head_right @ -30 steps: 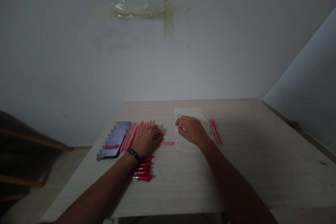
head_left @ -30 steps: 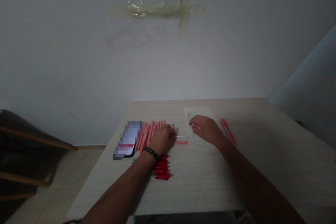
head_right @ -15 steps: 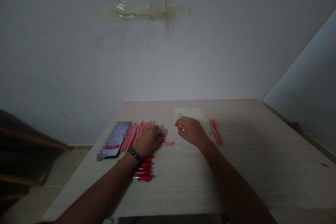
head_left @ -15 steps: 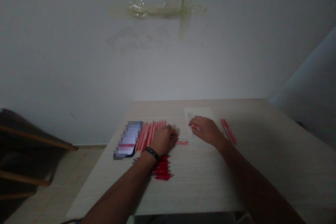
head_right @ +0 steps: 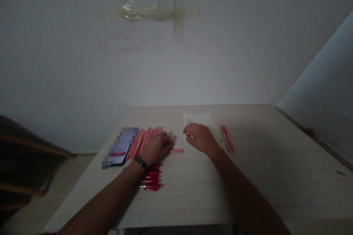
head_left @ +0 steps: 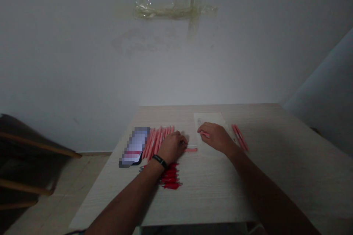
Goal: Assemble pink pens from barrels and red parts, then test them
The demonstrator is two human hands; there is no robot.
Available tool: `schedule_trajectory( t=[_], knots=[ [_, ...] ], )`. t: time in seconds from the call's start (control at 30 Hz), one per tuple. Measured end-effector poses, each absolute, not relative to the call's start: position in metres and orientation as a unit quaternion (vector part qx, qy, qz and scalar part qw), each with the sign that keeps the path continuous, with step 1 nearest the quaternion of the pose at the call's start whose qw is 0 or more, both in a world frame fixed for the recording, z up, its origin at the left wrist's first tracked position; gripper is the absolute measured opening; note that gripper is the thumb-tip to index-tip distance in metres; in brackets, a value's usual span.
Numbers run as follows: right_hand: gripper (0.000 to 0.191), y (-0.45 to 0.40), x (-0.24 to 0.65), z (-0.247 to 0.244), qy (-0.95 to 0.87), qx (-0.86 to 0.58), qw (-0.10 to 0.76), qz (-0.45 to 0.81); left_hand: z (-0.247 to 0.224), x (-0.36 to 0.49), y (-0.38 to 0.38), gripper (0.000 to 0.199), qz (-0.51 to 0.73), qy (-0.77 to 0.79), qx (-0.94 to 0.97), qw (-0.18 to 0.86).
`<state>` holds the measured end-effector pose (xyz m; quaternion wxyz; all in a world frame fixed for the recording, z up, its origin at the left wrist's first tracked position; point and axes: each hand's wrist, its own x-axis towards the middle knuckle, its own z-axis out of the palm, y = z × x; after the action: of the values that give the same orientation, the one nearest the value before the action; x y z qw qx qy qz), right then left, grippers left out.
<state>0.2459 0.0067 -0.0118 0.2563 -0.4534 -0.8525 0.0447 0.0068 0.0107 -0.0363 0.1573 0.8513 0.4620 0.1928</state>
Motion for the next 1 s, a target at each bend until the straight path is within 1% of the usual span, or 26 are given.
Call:
schedule_trajectory(
  t=[0.33,0.57,0.83,1.0],
  knots=[
    [0.015,0.007,0.245,-0.013,-0.854,-0.451,0.256,0.042,-0.033,0.007,0.010,0.013,0.192,0.462,0.850,0.165],
    [0.015,0.006,0.239,-0.018,-0.860,-0.430,0.267,0.060,-0.032,0.007,0.009,0.015,0.225,0.466,0.839,0.169],
    [0.025,0.003,0.227,-0.025,-0.861,-0.419,0.269,0.103,-0.033,0.008,0.010,0.019,0.262,0.467,0.816,0.218],
    [0.024,0.000,0.222,-0.026,-0.869,-0.410,0.260,0.099,-0.032,0.008,0.008,0.021,0.269,0.458,0.818,0.221]
  ],
)
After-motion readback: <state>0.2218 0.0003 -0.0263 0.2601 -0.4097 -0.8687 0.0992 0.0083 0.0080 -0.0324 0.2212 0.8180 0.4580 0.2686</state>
